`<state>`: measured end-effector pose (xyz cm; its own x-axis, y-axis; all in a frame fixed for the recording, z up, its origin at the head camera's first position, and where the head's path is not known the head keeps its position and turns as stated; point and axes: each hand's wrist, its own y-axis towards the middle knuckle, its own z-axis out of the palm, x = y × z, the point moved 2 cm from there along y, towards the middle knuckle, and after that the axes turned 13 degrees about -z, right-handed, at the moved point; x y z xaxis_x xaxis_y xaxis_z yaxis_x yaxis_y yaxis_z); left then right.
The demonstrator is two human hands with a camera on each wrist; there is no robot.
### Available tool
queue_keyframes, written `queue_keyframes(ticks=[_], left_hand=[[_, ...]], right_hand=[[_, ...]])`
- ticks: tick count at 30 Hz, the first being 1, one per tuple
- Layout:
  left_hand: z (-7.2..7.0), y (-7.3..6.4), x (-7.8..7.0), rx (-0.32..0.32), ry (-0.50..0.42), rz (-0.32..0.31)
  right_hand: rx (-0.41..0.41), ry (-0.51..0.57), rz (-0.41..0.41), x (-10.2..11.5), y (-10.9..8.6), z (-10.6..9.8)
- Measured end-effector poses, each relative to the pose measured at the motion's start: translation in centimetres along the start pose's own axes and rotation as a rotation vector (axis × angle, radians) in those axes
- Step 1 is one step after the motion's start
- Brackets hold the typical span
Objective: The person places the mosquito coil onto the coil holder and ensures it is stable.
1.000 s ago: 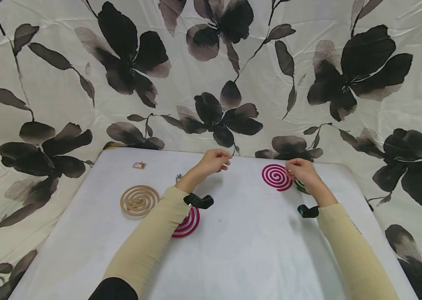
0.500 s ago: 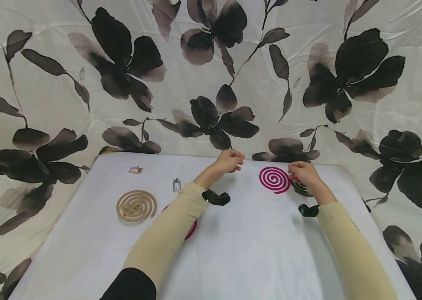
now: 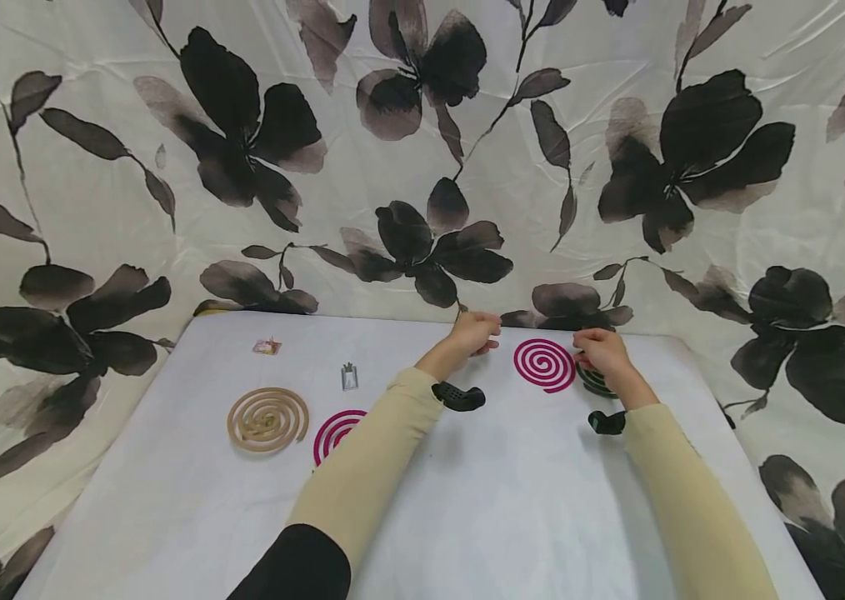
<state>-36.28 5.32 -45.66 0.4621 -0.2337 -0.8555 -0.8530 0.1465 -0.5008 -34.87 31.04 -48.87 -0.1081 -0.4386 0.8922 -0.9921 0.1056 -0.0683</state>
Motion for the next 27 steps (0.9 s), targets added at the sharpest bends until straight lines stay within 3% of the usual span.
queue_keyframes(ticks=[7, 15, 22, 27], left_hand=[[1.3, 1.0, 1.9, 0.006, -0.049, -0.061], [2.5, 2.2, 4.0, 0.11, -0.174, -0.072], [2.8, 2.6, 5.3, 0.107, -0.254, -0.087], [3.0, 2.4, 6.2, 0.14, -0.378, -0.111]], right_hand=[[0.013, -0.012, -0.023, -0.6, -0.2, 0.4], [0.016, 0.002, 0.0, -1.6, -0.7, 0.8], [0.022, 0.026, 0.003, -1.9, -0.8, 1.0], [0.019, 0.023, 0.022, -1.9, -0.9, 1.1]])
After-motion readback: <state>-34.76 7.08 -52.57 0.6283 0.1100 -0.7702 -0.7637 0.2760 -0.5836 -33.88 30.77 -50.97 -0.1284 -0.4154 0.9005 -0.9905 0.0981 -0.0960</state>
